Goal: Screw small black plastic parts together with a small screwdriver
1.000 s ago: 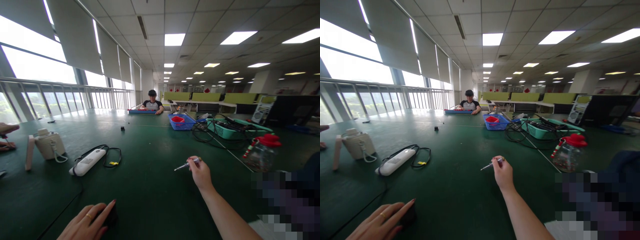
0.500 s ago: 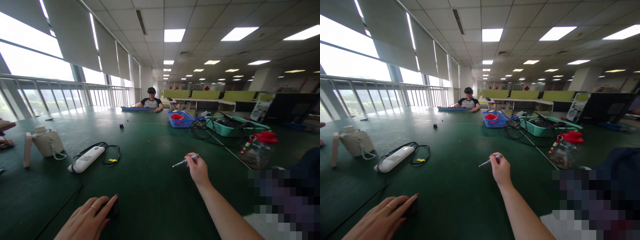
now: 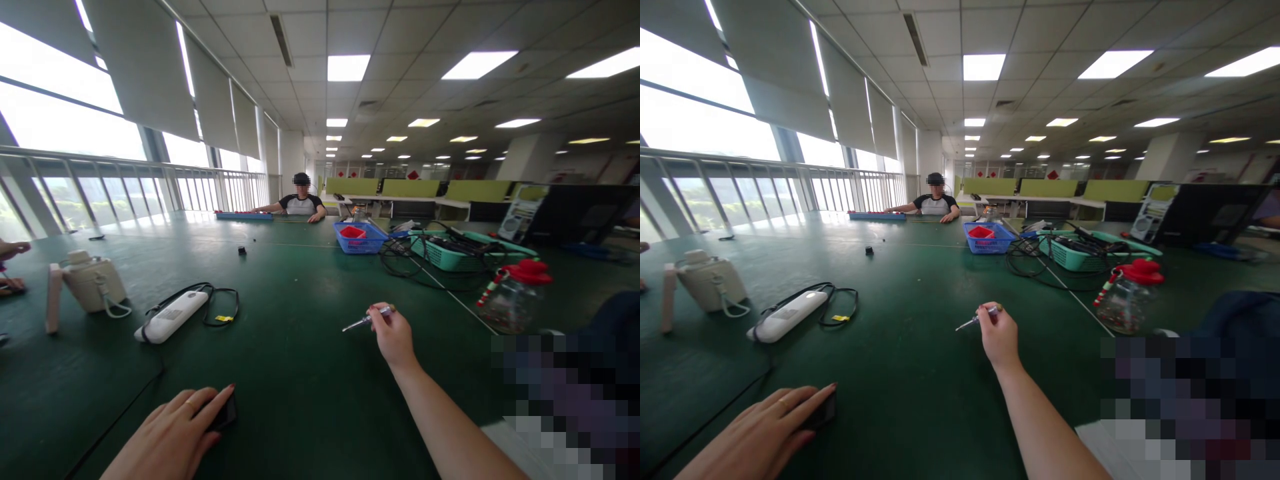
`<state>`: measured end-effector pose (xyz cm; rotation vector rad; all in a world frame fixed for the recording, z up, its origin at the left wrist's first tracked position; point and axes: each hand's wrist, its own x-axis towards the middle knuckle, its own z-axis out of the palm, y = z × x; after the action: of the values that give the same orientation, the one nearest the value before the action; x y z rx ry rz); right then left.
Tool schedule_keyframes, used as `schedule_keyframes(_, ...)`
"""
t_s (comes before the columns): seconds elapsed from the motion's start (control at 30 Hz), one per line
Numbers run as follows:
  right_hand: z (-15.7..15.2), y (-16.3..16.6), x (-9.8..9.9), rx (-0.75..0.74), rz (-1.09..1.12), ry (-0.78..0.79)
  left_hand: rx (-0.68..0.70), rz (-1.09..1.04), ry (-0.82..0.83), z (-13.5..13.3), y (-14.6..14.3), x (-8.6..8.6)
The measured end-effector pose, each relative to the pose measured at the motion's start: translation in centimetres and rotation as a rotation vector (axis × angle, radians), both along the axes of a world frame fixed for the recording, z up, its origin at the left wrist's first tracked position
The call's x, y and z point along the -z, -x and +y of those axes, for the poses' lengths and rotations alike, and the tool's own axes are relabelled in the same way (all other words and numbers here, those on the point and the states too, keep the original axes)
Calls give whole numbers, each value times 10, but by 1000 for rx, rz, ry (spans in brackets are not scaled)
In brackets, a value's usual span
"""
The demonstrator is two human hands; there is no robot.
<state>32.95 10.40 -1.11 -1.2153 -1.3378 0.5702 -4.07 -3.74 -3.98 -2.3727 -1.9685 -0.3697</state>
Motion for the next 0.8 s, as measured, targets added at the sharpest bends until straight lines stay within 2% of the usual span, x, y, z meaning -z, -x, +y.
schedule_keyframes(0.33,2,-1,4,0,-1,-2,20,-45,16,0,9,5)
schedule_keyframes(0.57,0,1,2,-7,8,17,24,-84,-48,-4,16,14)
schedule_keyframes(0.8,0,0,2,-14,21,20,-9,-115,-57,0,16,8)
